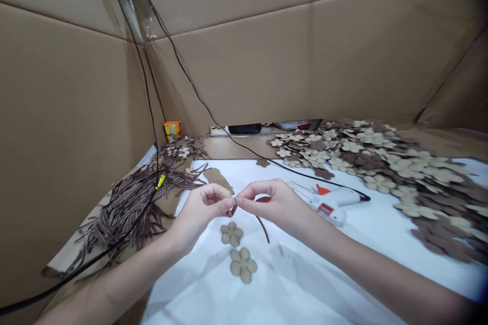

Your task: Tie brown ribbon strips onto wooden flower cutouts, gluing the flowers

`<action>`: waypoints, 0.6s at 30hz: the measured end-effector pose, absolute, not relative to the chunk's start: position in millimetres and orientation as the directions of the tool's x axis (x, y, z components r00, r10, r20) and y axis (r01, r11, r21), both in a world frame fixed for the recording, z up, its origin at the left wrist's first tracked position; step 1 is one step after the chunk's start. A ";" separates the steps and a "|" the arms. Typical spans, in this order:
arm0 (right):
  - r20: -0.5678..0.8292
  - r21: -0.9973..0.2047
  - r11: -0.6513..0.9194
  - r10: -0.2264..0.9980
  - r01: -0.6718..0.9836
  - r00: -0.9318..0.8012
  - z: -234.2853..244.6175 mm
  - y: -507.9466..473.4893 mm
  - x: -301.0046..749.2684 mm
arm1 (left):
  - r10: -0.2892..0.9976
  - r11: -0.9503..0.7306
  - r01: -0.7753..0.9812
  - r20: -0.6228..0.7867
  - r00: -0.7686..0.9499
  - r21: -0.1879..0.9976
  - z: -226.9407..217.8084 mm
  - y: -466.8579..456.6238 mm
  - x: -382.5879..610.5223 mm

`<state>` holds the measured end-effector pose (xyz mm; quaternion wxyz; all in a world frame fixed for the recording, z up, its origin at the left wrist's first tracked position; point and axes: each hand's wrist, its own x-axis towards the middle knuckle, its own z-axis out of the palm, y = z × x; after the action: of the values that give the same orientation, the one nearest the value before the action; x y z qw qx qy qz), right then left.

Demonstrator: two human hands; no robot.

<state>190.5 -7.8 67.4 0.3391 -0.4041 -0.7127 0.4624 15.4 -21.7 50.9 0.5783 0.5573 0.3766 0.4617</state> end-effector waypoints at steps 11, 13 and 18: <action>0.294 -0.878 0.414 0.862 0.241 -0.413 71.8 -8.1 188.4 | 0.910 0.008 -0.070 0.021 0.413 0.998 46.0 -18.9 13.9; 0.255 -0.912 0.361 0.871 0.195 -0.420 70.9 -6.7 188.6 | 0.901 0.023 -0.059 0.005 0.433 0.998 45.6 -18.8 13.6; 0.164 -0.973 0.217 0.887 0.075 -0.432 68.1 -8.1 186.4 | 0.933 0.016 -0.016 -0.009 0.359 1.000 46.1 -19.4 14.7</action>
<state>186.4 -8.1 68.1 0.3950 -0.3576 -0.6725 0.5136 14.7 -19.4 46.1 0.5906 0.5749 0.3991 0.4018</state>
